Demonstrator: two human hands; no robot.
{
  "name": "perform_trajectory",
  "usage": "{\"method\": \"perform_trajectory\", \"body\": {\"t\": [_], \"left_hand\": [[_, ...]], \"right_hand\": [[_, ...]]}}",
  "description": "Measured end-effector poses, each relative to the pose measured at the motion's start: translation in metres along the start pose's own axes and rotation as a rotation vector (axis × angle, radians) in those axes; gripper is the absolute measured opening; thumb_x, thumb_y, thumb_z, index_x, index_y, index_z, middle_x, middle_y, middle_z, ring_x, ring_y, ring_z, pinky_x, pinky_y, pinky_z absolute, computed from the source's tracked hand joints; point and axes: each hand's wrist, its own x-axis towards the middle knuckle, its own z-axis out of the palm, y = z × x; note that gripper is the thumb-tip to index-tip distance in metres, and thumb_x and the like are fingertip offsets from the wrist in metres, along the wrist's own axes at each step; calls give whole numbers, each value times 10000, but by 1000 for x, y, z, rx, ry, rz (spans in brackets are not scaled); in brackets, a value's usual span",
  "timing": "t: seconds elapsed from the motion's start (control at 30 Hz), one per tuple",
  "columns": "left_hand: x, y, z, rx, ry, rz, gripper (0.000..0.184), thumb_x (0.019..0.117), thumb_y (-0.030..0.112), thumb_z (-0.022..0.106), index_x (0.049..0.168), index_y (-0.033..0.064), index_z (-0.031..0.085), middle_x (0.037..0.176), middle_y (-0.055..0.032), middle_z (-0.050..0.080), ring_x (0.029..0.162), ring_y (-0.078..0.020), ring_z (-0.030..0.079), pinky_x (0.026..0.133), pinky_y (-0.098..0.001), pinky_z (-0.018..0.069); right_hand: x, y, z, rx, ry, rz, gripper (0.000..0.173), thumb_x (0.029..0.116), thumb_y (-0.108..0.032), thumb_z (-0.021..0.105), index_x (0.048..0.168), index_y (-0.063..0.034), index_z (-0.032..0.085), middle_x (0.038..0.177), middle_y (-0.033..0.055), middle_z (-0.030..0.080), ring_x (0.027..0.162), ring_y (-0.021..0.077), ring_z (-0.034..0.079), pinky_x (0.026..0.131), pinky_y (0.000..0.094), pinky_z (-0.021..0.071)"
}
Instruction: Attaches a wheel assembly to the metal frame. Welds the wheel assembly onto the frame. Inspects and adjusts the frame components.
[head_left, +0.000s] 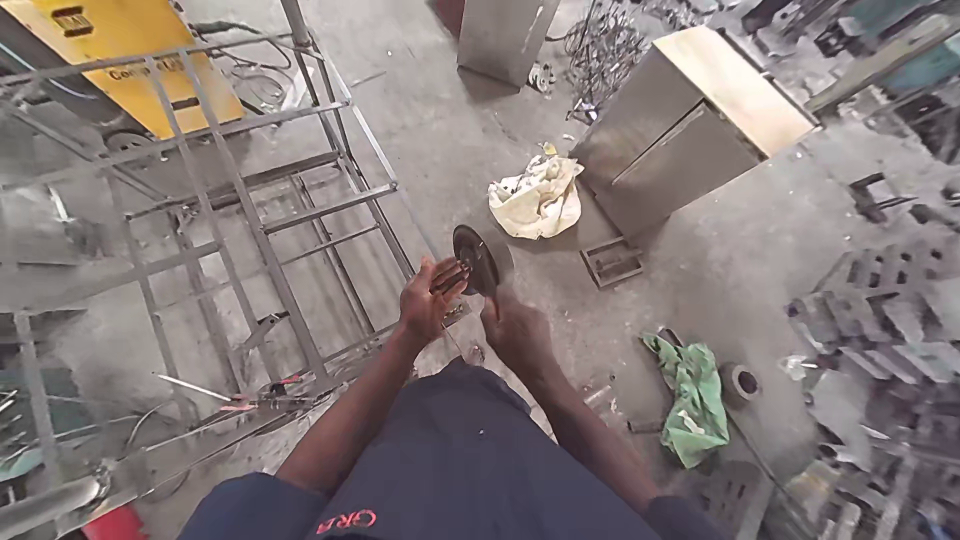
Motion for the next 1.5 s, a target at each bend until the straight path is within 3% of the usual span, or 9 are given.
{"method": "perform_trajectory", "body": {"t": [0.1, 0.27, 0.37, 0.73, 0.83, 0.93, 1.0, 1.27, 1.5], "left_hand": [[-2, -1, 2, 19, 17, -9, 631, 1129, 454, 193, 1377, 2, 557, 1288, -169, 670, 1170, -262, 677, 1015, -415, 552], [0, -3, 6, -7, 70, -1, 591, 1138, 395, 207, 1358, -23, 563, 1283, -196, 664, 1152, -293, 682, 996, -429, 561], [-1, -6, 8, 23, 83, 49, 526, 1142, 315, 231, 1367, -31, 557, 1271, -201, 668, 1141, -289, 682, 995, -436, 561], [-7, -26, 42, 74, 320, 251, 359, 1114, 129, 359, 1324, -62, 578, 1232, -230, 677, 1088, -311, 699, 982, -452, 570], [-11, -32, 53, 246, 388, 364, 319, 1087, 97, 420, 1304, -50, 600, 1221, -196, 685, 1080, -277, 694, 982, -437, 566], [-26, -42, 70, 648, 418, 704, 374, 1022, 290, 616, 1311, 56, 651, 1258, -97, 694, 1115, -224, 678, 955, -417, 575], [-37, -49, 88, 594, 299, 818, 440, 982, 412, 676, 1300, 109, 679, 1149, -47, 737, 975, -148, 710, 878, -361, 602], [-50, -78, 105, 171, 239, 773, 349, 874, 171, 811, 1210, 146, 721, 1147, -149, 738, 1036, -258, 727, 922, -427, 605], [-57, -74, 108, 350, 287, 706, 431, 846, 191, 835, 1256, 144, 710, 1166, -112, 741, 1045, -232, 725, 927, -401, 605]], "right_hand": [[-6, 16, -13, 257, 150, -52, 255, 1031, -315, 484, 956, -98, 595, 564, 7, 525, 483, 176, 551, 457, 392, 463], [1, 42, -14, 1141, -193, -6, 251, 1063, -238, 457, 1027, -41, 609, 615, 26, 587, 513, 133, 594, 520, 293, 550], [10, 53, -14, 1346, -351, -18, 258, 1067, -228, 442, 1064, -22, 598, 621, 27, 574, 508, 132, 580, 514, 293, 543], [74, 111, -28, 1553, -885, -240, 214, 1082, -228, 462, 1102, -50, 578, 688, 9, 586, 543, 95, 573, 524, 256, 528], [90, 123, -29, 1600, -1053, -243, 213, 1078, -233, 460, 1087, -66, 592, 671, -7, 574, 526, 83, 557, 514, 252, 520], [104, 130, -28, 1602, -1251, -290, 201, 1082, -237, 455, 1088, -94, 597, 688, -27, 570, 522, 62, 526, 498, 233, 493], [111, 132, -28, 1559, -1381, -328, 208, 1082, -237, 446, 1098, -98, 600, 696, -39, 563, 520, 46, 512, 485, 215, 476], [123, 130, -13, 1481, -1675, -437, 237, 1093, -205, 432, 1183, -56, 592, 695, -22, 534, 515, 56, 484, 465, 210, 442], [122, 137, 7, 1567, -1790, -439, 215, 1102, -185, 409, 1059, -53, 573, 652, -30, 478, 493, 52, 444, 453, 199, 401]]}}
